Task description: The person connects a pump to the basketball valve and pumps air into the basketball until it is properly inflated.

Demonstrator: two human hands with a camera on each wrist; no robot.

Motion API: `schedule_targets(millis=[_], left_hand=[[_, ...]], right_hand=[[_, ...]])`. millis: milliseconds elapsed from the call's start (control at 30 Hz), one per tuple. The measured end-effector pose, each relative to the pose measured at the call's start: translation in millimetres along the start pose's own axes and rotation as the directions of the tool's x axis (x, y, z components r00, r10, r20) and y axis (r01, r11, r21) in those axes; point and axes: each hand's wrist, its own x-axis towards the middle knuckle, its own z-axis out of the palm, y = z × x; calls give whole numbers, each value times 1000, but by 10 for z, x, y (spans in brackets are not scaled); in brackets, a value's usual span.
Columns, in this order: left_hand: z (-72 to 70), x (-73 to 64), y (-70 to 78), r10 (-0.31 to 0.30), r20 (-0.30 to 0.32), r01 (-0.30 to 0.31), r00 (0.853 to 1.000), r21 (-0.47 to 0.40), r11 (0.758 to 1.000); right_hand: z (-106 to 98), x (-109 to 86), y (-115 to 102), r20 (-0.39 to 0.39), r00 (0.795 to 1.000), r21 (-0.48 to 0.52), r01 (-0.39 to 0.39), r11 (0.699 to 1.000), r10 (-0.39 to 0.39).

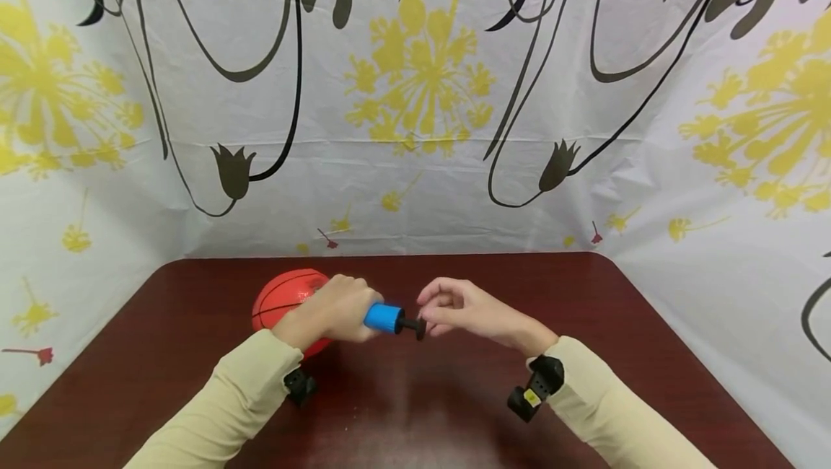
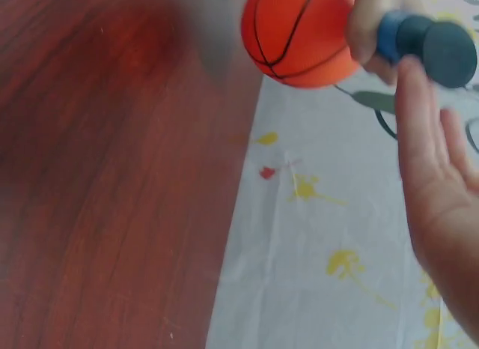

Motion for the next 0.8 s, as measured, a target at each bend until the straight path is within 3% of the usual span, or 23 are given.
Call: schedule_targets(millis=[167, 333, 533, 667, 800], left_hand=[[15, 6, 6, 27, -14, -26, 1000, 54, 998], [62, 11, 27, 74, -30, -71, 997, 94, 993], [105, 31, 57, 108, -37, -102, 993, 137, 985], [111, 45, 87, 106, -20, -101, 994, 151, 983], [114, 50, 111, 80, 8, -80, 997, 131, 988]], right_hand=[[156, 48, 4, -33, 994, 91, -100, 991, 104], [336, 89, 48, -42, 985, 220, -155, 963, 168], [440, 90, 44, -73, 968, 236, -216, 947, 239], [480, 89, 73, -109, 961, 241, -222, 945, 254], [510, 94, 133, -153, 963, 251, -180, 951, 223]])
